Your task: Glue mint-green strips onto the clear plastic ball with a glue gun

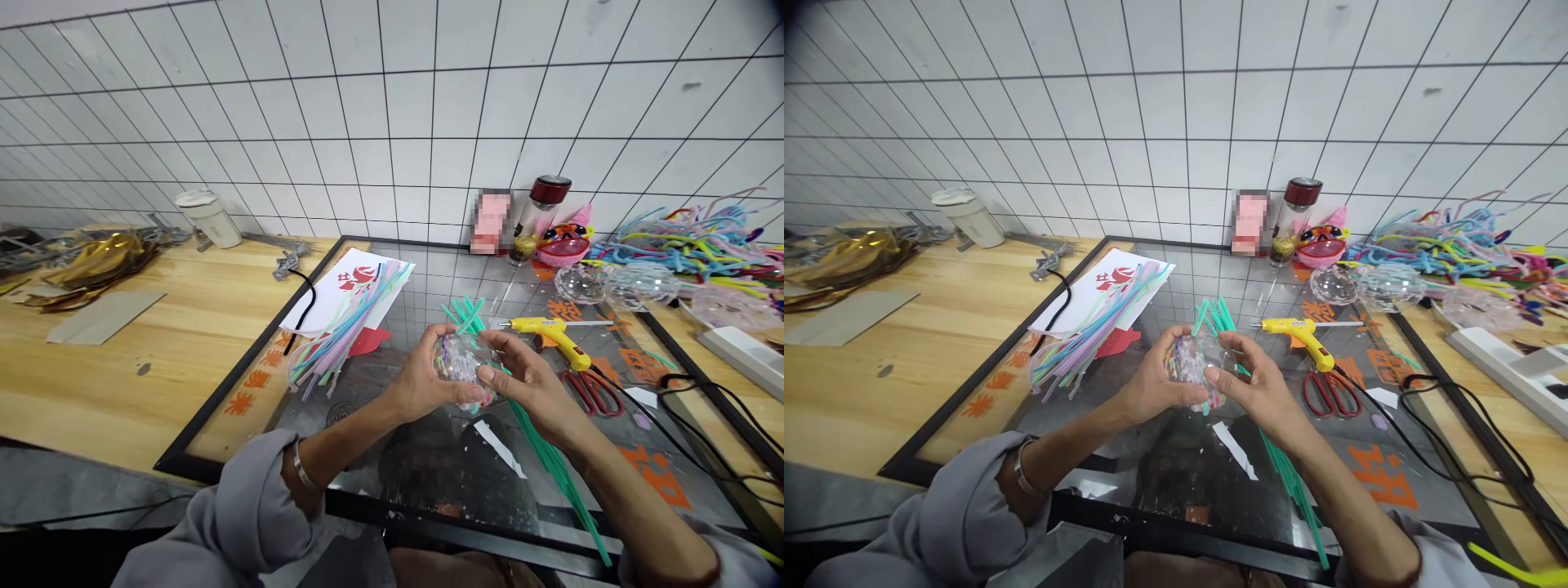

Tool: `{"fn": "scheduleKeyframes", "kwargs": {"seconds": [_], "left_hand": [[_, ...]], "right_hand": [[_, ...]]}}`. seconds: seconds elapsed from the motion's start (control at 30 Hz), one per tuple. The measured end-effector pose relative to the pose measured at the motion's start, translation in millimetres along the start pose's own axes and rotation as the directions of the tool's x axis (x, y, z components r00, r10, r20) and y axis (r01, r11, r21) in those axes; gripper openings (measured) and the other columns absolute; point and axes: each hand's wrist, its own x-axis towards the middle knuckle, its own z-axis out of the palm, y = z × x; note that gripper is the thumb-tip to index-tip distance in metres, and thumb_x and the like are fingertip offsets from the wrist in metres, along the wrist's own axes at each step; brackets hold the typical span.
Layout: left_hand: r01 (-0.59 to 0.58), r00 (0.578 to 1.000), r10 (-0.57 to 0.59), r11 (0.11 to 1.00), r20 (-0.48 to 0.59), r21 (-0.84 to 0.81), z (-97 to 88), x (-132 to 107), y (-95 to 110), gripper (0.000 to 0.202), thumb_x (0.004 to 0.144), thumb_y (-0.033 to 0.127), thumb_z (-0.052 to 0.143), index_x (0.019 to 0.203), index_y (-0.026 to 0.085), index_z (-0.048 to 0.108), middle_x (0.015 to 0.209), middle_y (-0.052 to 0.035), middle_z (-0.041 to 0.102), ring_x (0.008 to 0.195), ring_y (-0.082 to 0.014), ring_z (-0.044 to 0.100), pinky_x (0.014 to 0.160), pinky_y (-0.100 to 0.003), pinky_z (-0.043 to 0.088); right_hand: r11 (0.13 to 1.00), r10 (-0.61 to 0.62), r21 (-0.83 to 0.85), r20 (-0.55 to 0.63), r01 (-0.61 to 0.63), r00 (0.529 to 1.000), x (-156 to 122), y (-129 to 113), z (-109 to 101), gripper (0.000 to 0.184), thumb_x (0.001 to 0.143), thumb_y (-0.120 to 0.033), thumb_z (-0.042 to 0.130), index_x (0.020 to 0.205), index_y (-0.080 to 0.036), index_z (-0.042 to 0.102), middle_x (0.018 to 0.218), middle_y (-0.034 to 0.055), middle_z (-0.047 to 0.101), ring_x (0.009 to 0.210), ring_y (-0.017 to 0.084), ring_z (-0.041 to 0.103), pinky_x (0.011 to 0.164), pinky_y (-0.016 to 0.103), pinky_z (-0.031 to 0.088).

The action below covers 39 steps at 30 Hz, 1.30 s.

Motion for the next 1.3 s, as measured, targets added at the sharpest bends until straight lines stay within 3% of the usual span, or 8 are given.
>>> {"fn": "scheduleKeyframes", "kwargs": {"seconds": [0.13, 0.27, 0.53, 0.77, 0.93, 1.3], "left_hand": [[0.021, 0.998, -0.017, 0.997, 0.064, -0.070, -2.4, 1.0, -0.1, 0.094, 0.048, 0.045, 0.097, 0.122, 0.022, 0.044, 0.112, -0.0062, 0.061, 0.096, -0.0213, 0.063, 0.087, -0.037, 0.049], [0.035, 0.996, -0.028, 0.995, 0.084, -0.089, -3.1, 1.5, 1.4, 0.100, 0.041, 0.041, 0.099, 0.122, 0.024, 0.044, 0.112, -0.0057, 0.060, 0.098, -0.0230, 0.062, 0.090, -0.039, 0.048], [0.015, 0.995, -0.016, 1.000, 0.101, 0.007, -3.5, 1.0, 2.0, 0.105, 0.037, 0.021, 0.099, 0.124, 0.024, 0.041, 0.120, -0.0080, 0.055, 0.103, -0.0249, 0.060, 0.088, -0.039, 0.049], [-0.003, 0.997, -0.002, 0.997, 0.078, 0.073, -1.8, -2.1, 7.7, 0.106, 0.039, 0.020, 0.098, 0.128, 0.023, 0.041, 0.121, -0.0089, 0.058, 0.111, -0.0297, 0.061, 0.098, -0.046, 0.048], [-0.044, 0.996, 0.037, 0.995, 0.079, 0.085, -1.3, -2.7, 6.4, 0.101, 0.044, 0.023, 0.095, 0.128, 0.021, 0.041, 0.119, -0.0091, 0.058, 0.107, -0.0278, 0.062, 0.095, -0.046, 0.050], [-0.113, 0.993, 0.102, 0.953, 0.053, 0.280, -3.4, -4.2, 5.3, 0.097, 0.048, 0.029, 0.093, 0.131, 0.020, 0.043, 0.128, -0.0111, 0.055, 0.117, -0.0317, 0.058, 0.103, -0.049, 0.047]], "right_hand": [[0.999, 0.030, 0.031, -0.001, -0.030, 1.000, 0.1, -1.1, 1.2, 0.068, 0.063, -0.061, 0.081, 0.117, -0.024, 0.062, 0.129, 0.0109, 0.063, 0.122, 0.030, 0.056, 0.106, 0.050, 0.043], [0.999, 0.042, 0.036, -0.022, -0.041, 0.999, 0.6, -1.4, 1.9, 0.069, 0.061, -0.062, 0.082, 0.116, -0.024, 0.063, 0.130, 0.0103, 0.062, 0.123, 0.030, 0.055, 0.107, 0.049, 0.042], [0.999, 0.035, 0.040, -0.030, -0.034, 0.999, 1.1, -0.9, 1.6, 0.068, 0.062, -0.059, 0.082, 0.117, -0.024, 0.063, 0.129, 0.0100, 0.063, 0.122, 0.030, 0.056, 0.105, 0.049, 0.043], [0.999, -0.013, 0.033, -0.019, 0.014, 1.000, 0.4, 1.3, 1.3, 0.064, 0.066, -0.059, 0.081, 0.117, -0.025, 0.063, 0.130, 0.0101, 0.064, 0.123, 0.029, 0.057, 0.108, 0.049, 0.043], [0.999, -0.028, 0.017, -0.032, 0.028, 0.999, 0.1, 2.2, 1.6, 0.063, 0.067, -0.060, 0.080, 0.117, -0.025, 0.063, 0.132, 0.0097, 0.064, 0.124, 0.029, 0.057, 0.110, 0.050, 0.042], [1.000, -0.004, 0.024, -0.025, 0.004, 1.000, -0.5, 1.9, 1.3, 0.066, 0.066, -0.061, 0.080, 0.119, -0.026, 0.062, 0.137, 0.0105, 0.062, 0.128, 0.030, 0.056, 0.111, 0.050, 0.041]]}}
